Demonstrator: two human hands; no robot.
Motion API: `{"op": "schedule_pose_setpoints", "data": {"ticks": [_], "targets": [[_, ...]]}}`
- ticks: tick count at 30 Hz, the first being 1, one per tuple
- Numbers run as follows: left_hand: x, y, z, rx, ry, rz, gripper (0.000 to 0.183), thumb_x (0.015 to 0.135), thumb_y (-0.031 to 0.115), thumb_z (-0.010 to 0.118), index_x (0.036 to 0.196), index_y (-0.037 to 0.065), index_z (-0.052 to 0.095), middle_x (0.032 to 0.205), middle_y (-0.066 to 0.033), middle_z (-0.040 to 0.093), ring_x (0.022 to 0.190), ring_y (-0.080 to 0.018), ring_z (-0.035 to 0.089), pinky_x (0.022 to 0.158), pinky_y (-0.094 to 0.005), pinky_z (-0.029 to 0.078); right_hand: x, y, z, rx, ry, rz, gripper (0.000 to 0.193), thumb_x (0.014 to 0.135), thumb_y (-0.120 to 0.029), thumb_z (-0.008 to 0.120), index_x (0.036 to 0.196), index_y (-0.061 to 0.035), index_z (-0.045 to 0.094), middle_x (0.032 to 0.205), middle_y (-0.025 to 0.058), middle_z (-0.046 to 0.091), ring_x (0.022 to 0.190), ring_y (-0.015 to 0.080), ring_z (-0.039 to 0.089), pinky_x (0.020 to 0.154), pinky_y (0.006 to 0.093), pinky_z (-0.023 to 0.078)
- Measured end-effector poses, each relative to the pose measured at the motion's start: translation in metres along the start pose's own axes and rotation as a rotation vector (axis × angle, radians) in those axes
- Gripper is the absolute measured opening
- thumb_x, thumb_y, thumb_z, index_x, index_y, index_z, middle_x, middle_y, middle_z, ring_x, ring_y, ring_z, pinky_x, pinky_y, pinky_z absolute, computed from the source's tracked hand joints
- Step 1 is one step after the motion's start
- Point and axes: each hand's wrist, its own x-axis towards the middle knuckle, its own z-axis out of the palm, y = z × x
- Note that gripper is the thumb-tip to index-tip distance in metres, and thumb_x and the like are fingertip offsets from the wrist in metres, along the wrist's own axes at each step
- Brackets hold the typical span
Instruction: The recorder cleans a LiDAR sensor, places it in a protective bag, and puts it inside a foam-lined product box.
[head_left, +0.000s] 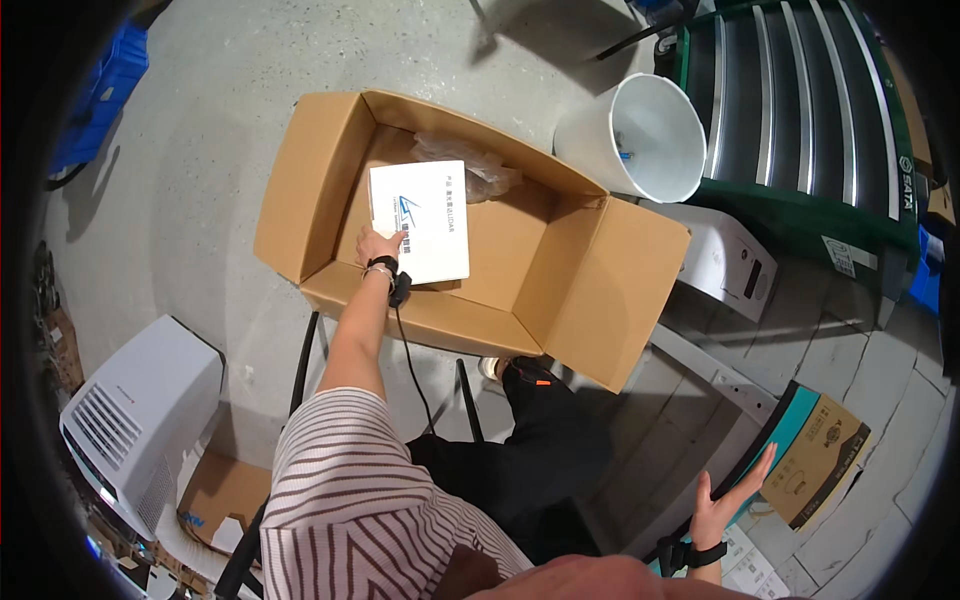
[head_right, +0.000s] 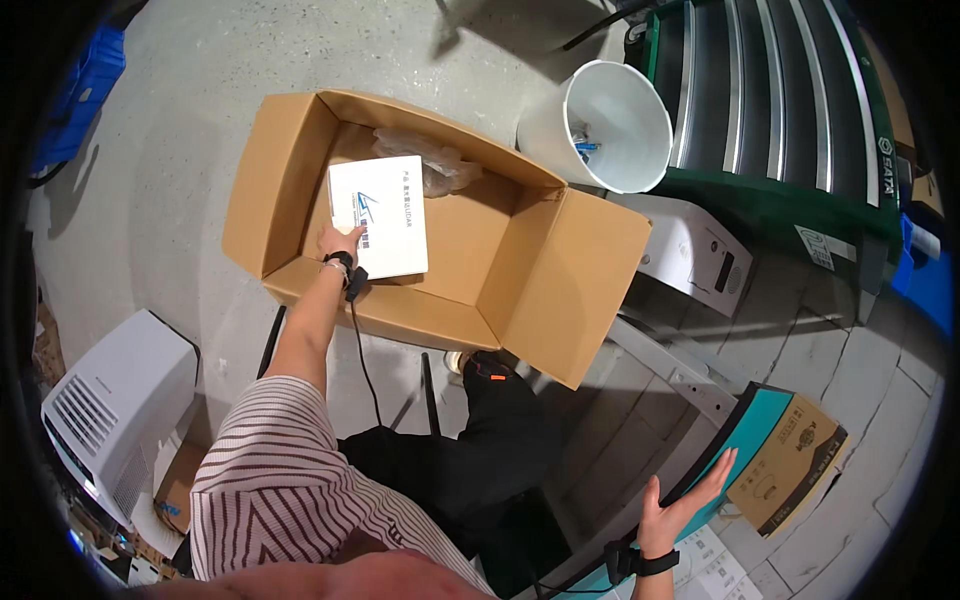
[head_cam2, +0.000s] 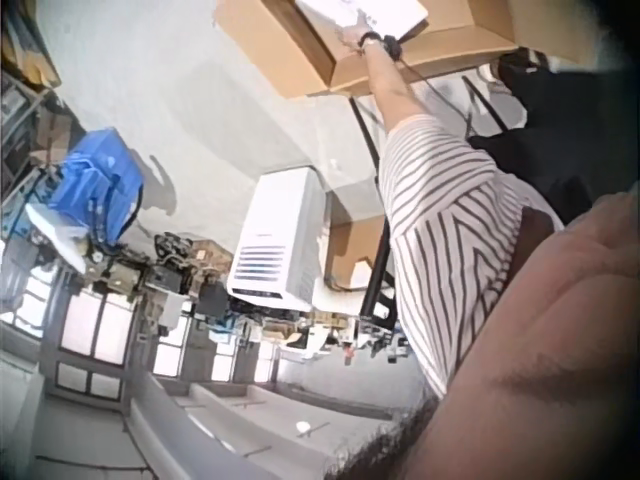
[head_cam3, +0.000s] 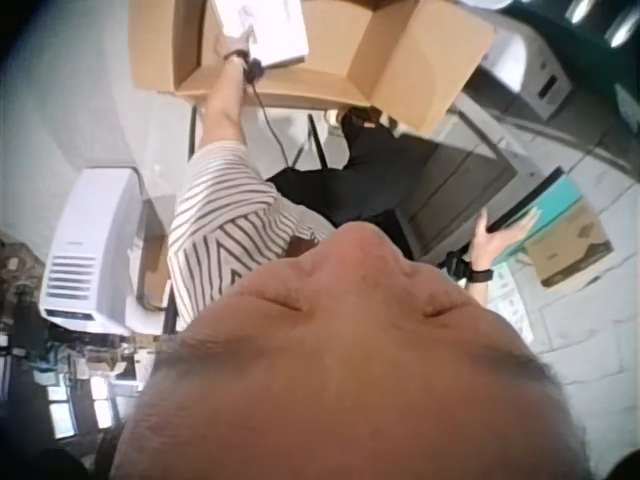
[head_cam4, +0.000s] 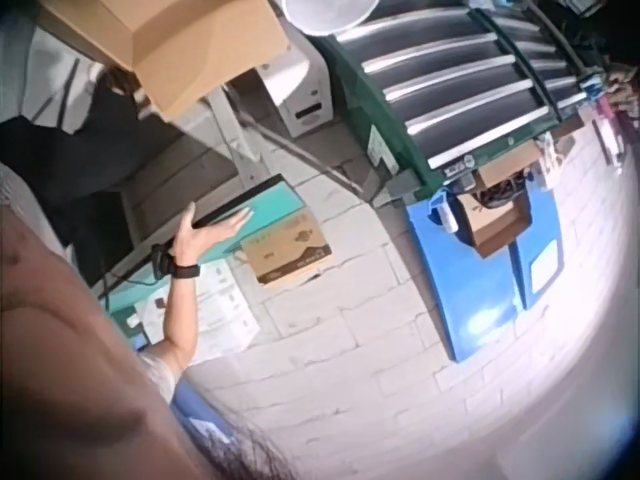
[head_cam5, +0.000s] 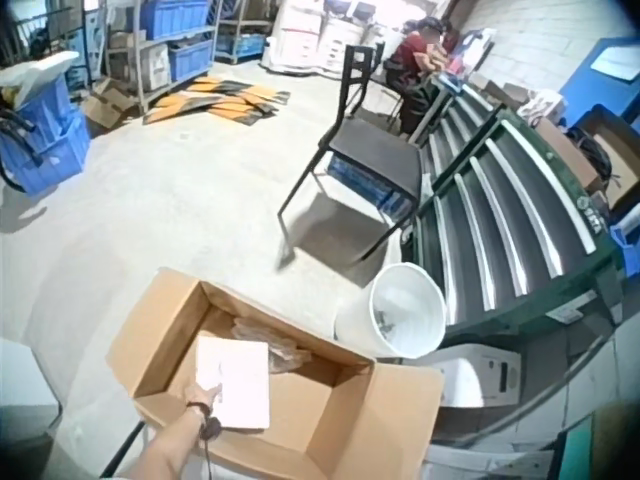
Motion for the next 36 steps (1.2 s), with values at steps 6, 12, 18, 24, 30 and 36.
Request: {"op": "schedule_pose_setpoints", "data": {"ticks": [6, 12, 18, 24, 30, 36], "targets": [[-0.023, 0.048, 0.008, -0.085, 0.115, -0.022, 0.066, 0.073, 0.044, 0.081, 0.120, 0.006, 0.053, 0.119, -0.0181, 0.059, 0.115, -0.0368, 0.053, 0.099, -0.0507, 0.039, 0.001, -0.001, -0.003, -0.006, 0.035, 0.011, 0.092, 0.077, -0.021, 0.064, 0.153, -0.0029, 0.016, 0.159, 0.0193, 0.016, 0.147, 0.0373, 0.013, 0.117, 0.0522, 0.008], [0.023, 0.026, 0.011, -0.209, -0.109, 0.000, 0.077, 0.077, 0.056, 0.074, 0.126, 0.001, 0.051, 0.120, -0.0220, 0.061, 0.118, -0.0355, 0.052, 0.102, -0.0456, 0.041, 0.004, -0.004, -0.002, -0.009, 0.019, 0.009, 0.089, 0.081, -0.022, 0.063, 0.153, -0.0022, 0.014, 0.159, 0.0181, 0.015, 0.148, 0.0360, 0.011, 0.118, 0.0504, 0.007], [-0.004, 0.024, 0.037, -0.548, -0.376, 0.169, 0.066, 0.086, 0.027, 0.072, 0.137, -0.002, 0.043, 0.123, -0.0174, 0.062, 0.110, -0.0270, 0.061, 0.094, -0.0350, 0.049, -0.002, -0.002, -0.006, -0.025, 0.013, 0.029, 0.088, 0.081, -0.019, 0.061, 0.153, -0.0014, 0.013, 0.160, 0.0174, 0.014, 0.148, 0.0349, 0.010, 0.119, 0.0490, 0.006], [-0.050, 0.035, 0.035, -0.137, -0.002, 0.614, 0.075, 0.081, 0.036, 0.075, 0.139, 0.002, 0.043, 0.144, -0.0257, 0.038, 0.135, -0.0412, 0.035, 0.112, -0.0427, 0.031, 0.002, -0.004, -0.001, 0.005, 0.023, 0.004, 0.090, 0.078, -0.017, 0.061, 0.153, -0.0020, 0.014, 0.159, 0.0178, 0.015, 0.148, 0.0357, 0.011, 0.118, 0.0499, 0.007], [-0.171, 0.102, 0.057, 0.366, -0.048, 0.671, 0.103, 0.063, 0.042, 0.085, 0.149, 0.029, 0.030, 0.158, -0.0191, 0.008, 0.146, -0.0383, 0.011, 0.106, -0.0669, 0.023, 0.003, -0.004, 0.000, 0.016, 0.042, 0.010, 0.092, 0.074, -0.018, 0.064, 0.152, -0.0009, 0.017, 0.158, 0.0225, 0.016, 0.145, 0.0403, 0.016, 0.116, 0.0528, 0.010], [-0.159, 0.129, 0.044, 0.335, -0.019, 0.368, 0.120, 0.059, 0.048, 0.087, 0.154, 0.035, 0.013, 0.158, -0.0193, 0.007, 0.144, -0.0369, 0.017, 0.106, -0.0631, 0.027, 0.005, -0.007, -0.001, 0.061, 0.059, 0.020, 0.094, 0.074, -0.019, 0.066, 0.153, -0.0030, 0.018, 0.158, 0.0218, 0.016, 0.144, 0.0413, 0.017, 0.115, 0.0543, 0.012]]}}
